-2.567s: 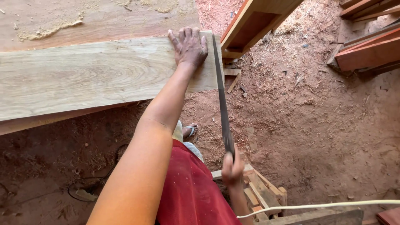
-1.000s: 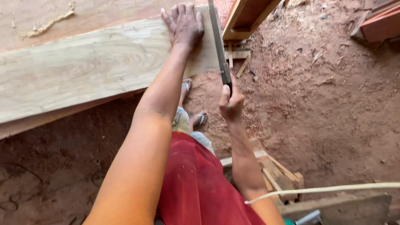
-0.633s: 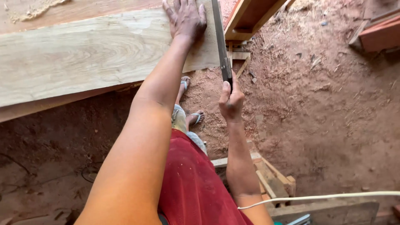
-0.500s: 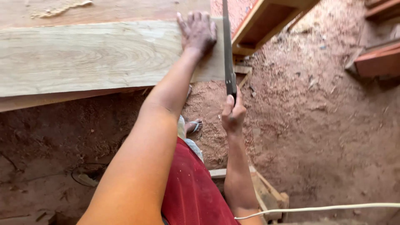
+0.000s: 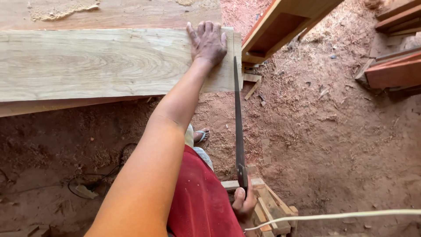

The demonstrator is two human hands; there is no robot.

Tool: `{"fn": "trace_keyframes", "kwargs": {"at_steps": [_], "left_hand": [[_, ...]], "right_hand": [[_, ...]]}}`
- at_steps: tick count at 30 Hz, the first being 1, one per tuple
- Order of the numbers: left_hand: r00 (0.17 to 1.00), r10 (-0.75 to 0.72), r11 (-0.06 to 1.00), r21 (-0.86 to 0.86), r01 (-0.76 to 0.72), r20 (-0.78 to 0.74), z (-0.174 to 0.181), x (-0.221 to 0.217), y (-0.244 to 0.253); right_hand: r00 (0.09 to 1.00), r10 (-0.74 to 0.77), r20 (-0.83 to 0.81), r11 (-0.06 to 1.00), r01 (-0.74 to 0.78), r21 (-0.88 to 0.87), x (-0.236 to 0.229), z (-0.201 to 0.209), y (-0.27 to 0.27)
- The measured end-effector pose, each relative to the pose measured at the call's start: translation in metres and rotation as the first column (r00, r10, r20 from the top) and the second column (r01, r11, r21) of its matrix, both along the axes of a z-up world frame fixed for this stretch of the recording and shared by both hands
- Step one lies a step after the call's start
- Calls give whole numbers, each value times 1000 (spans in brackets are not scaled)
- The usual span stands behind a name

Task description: The person uses a hand saw to cut a long wooden plank resting on a workbench. They hold the plank steady with their left hand while sawing back and forth with their right hand, creating sawdust on the ground below.

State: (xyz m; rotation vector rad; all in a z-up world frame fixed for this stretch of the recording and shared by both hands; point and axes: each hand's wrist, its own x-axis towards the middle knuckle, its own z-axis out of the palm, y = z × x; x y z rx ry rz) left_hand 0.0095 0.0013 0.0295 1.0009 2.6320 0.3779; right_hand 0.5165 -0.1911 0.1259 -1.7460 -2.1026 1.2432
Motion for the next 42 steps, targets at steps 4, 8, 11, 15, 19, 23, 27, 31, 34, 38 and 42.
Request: {"fn": "trace_keyframes", "kwargs": {"at_steps": [4,8,11,15,19,23,27,31,34,38,42], "left_hand": [[985,-42,999,11,45,-167,-51,-12,5],[969,-55,997,42,67,-240,-65,-17,0],[958,-53,994,81,79,-283,-79,-14,7],[930,-65,995,42,85,-361,-100,-16,7],[986,-37,999,22,41,-164,-55,-5,4],[967,-53,998,15,59,-249,-87,-13,8],[910,-31,994,87,74,-414,-97,-13,9],[989,27,986,166,-2,-145,-26,-6,1],[986,10,991,130,12,-166,-27,-14,3],[959,-47,997,51,64,-281,-60,-18,2],[972,-46,999,-8,46,-232,-67,-16,7]], "right_hand": [[966,222,-129,975,-221,24,-159,-4,101],[902,268,-340,962,-232,142,-291,-17,174],[929,230,-291,972,-206,109,-275,-1,168],[960,147,-239,981,-173,-90,-158,18,90],[978,204,-51,978,-201,61,-24,-1,13],[995,84,-52,989,-90,-115,-117,-4,64],[919,249,-306,968,-227,104,-254,-8,157],[979,139,-150,983,-118,142,-254,-17,157],[942,251,-224,968,-241,74,-254,4,154],[953,219,-210,970,-236,-59,-194,23,108],[988,146,56,974,-134,-183,-90,38,44]]}}
